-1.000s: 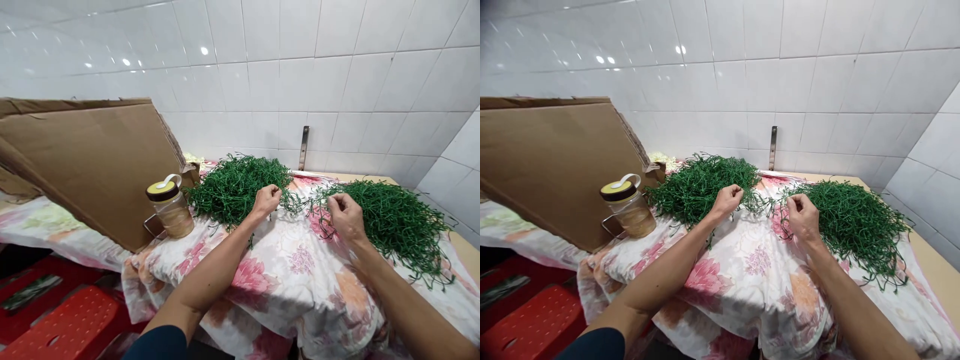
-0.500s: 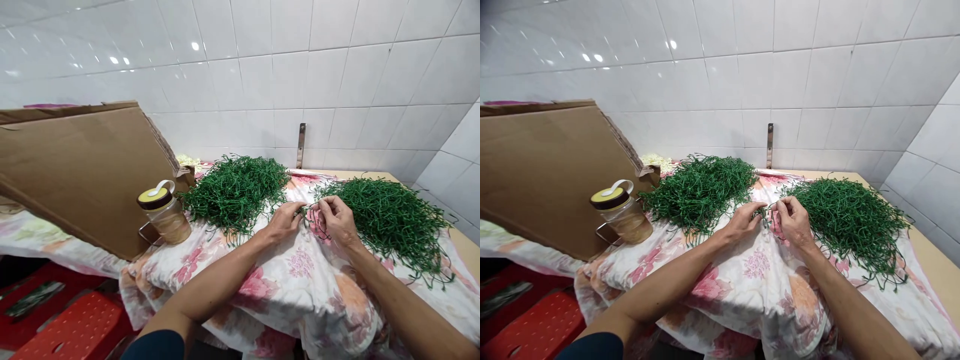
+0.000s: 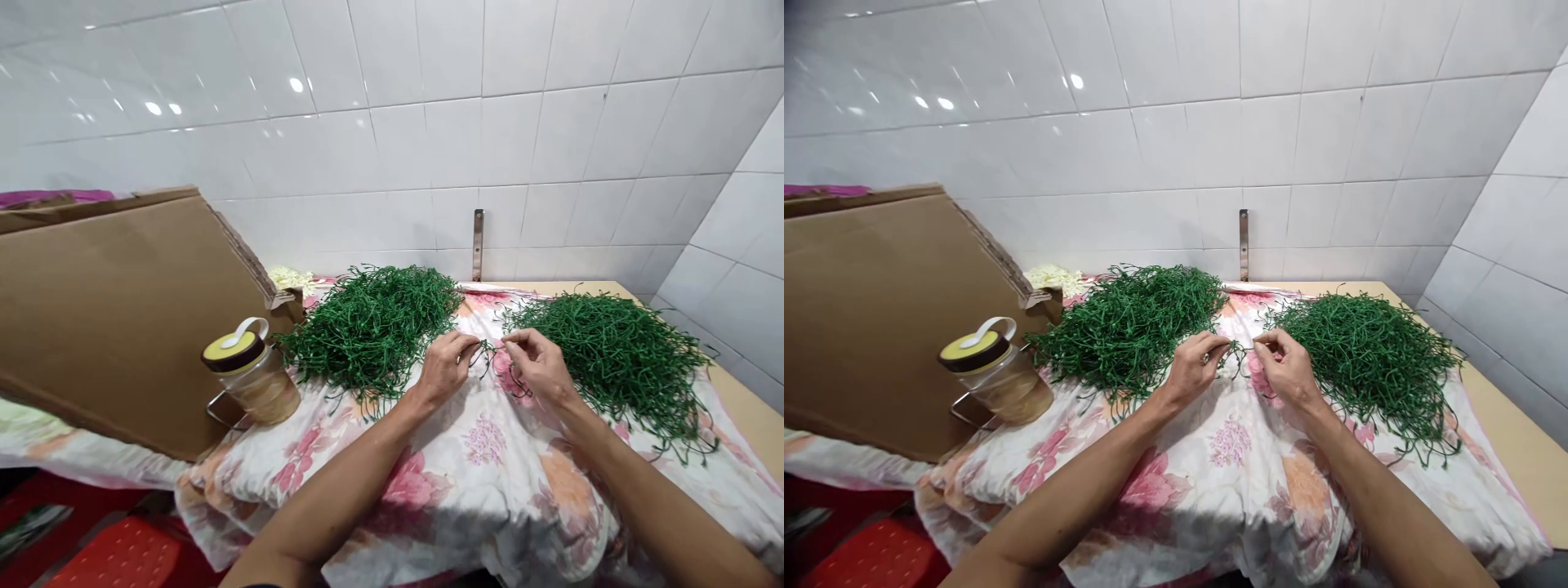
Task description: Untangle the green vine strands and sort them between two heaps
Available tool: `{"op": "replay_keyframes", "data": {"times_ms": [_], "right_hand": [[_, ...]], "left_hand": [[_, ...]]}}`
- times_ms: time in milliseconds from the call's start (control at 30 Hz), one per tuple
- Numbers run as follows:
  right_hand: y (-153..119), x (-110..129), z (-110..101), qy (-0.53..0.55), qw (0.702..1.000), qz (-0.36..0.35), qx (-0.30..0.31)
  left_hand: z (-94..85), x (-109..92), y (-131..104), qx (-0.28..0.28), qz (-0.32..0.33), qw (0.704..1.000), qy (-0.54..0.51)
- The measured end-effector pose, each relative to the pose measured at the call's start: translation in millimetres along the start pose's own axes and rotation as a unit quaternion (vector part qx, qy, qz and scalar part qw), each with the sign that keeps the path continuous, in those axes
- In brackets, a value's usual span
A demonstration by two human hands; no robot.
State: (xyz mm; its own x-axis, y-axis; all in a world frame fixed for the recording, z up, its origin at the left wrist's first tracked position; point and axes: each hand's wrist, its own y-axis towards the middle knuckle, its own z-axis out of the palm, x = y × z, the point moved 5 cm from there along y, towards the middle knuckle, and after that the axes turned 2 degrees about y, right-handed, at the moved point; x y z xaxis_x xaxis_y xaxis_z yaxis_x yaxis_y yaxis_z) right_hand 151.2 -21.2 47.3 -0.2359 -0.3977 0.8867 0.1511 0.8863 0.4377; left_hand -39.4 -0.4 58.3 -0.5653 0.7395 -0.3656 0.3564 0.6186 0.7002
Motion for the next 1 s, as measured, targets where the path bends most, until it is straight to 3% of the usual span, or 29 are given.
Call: {"op": "replay_keyframes", "data": {"times_ms": [167,300,467,600,767,1000], "right_hand": [[-8,-3,23,0.128,0.976,0.133,0.116],[-11,-10,44,0.147,0.96,0.144,0.187],[-6,-18,41,0.089,0.981,0.094,0.143],[-4,-10,32,0.037,0.991,0.056,0.115],[-1,0,17,-0.02,0.997,0.038,0.07],[9,-9,0,-0.064,0.997,0.04,0.01]], "left_hand": [[-6.6,-10,0,-0.044,0.027,0.998,-0.03],[-0.9,-6,-5,-0.052,0.03,0.998,0.008],[8.3,1,-11,-0.042,0.019,0.998,0.036],[10.9,2,-13,-0.021,0.0,0.999,0.024],[13.9,0,-14,-0.001,-0.005,1.0,0.005],[13.9,0,-12,0.01,-0.014,0.998,0.053]]}}
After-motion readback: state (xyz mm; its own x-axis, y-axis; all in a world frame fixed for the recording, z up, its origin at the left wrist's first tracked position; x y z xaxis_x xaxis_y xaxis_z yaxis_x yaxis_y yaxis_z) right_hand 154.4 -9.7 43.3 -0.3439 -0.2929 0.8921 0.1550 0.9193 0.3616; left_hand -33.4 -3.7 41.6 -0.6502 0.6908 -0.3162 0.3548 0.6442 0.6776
